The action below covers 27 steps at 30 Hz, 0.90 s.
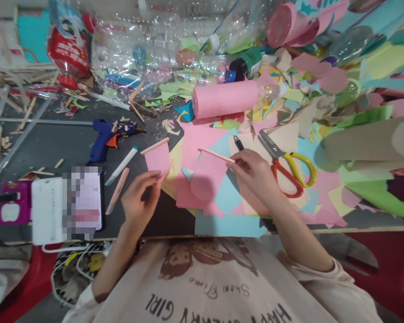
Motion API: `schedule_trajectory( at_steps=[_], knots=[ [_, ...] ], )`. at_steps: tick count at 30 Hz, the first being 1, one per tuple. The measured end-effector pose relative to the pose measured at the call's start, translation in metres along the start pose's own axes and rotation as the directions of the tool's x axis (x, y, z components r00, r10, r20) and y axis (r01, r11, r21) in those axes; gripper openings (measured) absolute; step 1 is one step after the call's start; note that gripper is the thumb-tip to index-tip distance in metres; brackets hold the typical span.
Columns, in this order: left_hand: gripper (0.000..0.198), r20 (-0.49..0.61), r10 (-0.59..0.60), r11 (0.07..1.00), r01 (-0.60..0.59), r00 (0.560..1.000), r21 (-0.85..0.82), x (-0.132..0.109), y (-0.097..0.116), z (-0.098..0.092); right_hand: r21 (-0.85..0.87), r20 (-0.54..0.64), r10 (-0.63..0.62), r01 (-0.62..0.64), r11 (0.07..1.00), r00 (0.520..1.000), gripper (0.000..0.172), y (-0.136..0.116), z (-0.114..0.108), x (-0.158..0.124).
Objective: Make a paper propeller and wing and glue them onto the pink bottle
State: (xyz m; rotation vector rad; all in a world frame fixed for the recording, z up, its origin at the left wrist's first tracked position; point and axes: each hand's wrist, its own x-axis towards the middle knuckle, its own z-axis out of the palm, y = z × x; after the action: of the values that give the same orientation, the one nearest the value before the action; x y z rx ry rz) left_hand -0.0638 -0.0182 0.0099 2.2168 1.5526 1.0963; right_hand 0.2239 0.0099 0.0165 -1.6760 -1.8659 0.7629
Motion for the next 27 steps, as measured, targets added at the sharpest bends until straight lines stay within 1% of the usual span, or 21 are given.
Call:
schedule_trajectory(
  at_steps=[1,3,4,6,8,10,11,12,14,17,19,21,23,25,27],
  knots=[
    [0.007,0.040,0.072,0.997,-0.072,0.997,-0.003,0.002,0.003,0.001,-0.038,0.004,-0.019,0.019,0.999,1.000,0.014,0.000,0.003,-0.001],
    [0.003,0.135,0.197,0.980,-0.198,0.971,-0.005,0.006,0.008,0.003,-0.109,-0.004,-0.045,0.044,0.993,0.999,0.015,-0.001,0.009,-0.003],
    [0.005,0.181,0.236,0.971,-0.238,0.955,-0.009,0.008,0.010,0.004,-0.131,-0.013,-0.053,0.050,0.990,0.999,0.016,-0.003,0.010,-0.003],
    [0.017,0.262,0.281,0.958,-0.284,0.923,-0.029,0.014,0.014,0.007,-0.150,-0.022,-0.070,0.066,0.987,0.997,0.018,-0.005,0.007,0.001],
    [0.023,0.316,0.315,0.947,-0.317,0.895,-0.046,0.020,0.017,0.010,-0.192,-0.023,-0.109,0.102,0.976,0.994,0.019,-0.008,-0.004,0.011],
    [0.021,0.344,0.340,0.936,-0.351,0.875,-0.030,0.024,0.019,0.014,-0.297,-0.008,-0.152,0.143,0.944,0.988,0.020,-0.009,-0.020,0.029],
    [0.020,0.357,0.351,0.929,-0.369,0.865,-0.019,0.025,0.020,0.017,-0.352,-0.008,-0.158,0.145,0.925,0.987,0.022,-0.010,-0.028,0.040],
    [0.019,0.373,0.364,0.922,-0.388,0.854,-0.011,0.026,0.021,0.019,-0.404,-0.003,-0.166,0.151,0.902,0.986,0.028,-0.010,-0.035,0.051],
    [0.020,0.423,0.386,0.907,-0.420,0.820,-0.014,0.026,0.023,0.023,-0.497,0.014,-0.172,0.156,0.854,0.985,0.045,-0.009,-0.044,0.074],
    [0.024,0.509,0.393,0.896,-0.442,0.765,-0.028,0.024,0.025,0.025,-0.562,0.051,-0.151,0.154,0.812,0.987,0.070,-0.003,-0.043,0.100],
    [0.028,0.561,0.373,0.898,-0.439,0.739,-0.019,0.020,0.024,0.026,-0.547,0.085,-0.155,0.176,0.819,0.984,0.075,0.001,-0.036,0.111],
    [0.033,0.613,0.343,0.901,-0.434,0.712,0.001,0.017,0.021,0.027,-0.506,0.064,-0.149,0.161,0.847,0.987,0.069,0.003,-0.032,0.115],
    [0.037,0.649,0.314,0.902,-0.431,0.693,0.024,0.013,0.018,0.027,-0.482,0.027,-0.129,0.126,0.867,0.991,0.063,0.002,-0.033,0.115],
    [0.041,0.665,0.285,0.906,-0.420,0.690,0.048,0.011,0.015,0.028,-0.498,0.004,-0.106,0.094,0.862,0.994,0.061,-0.001,-0.043,0.112],
    [0.046,0.668,0.260,0.913,-0.403,0.697,0.066,0.011,0.012,0.027,-0.531,-0.038,-0.096,0.062,0.845,0.995,0.058,-0.005,-0.056,0.107]
  ],
)
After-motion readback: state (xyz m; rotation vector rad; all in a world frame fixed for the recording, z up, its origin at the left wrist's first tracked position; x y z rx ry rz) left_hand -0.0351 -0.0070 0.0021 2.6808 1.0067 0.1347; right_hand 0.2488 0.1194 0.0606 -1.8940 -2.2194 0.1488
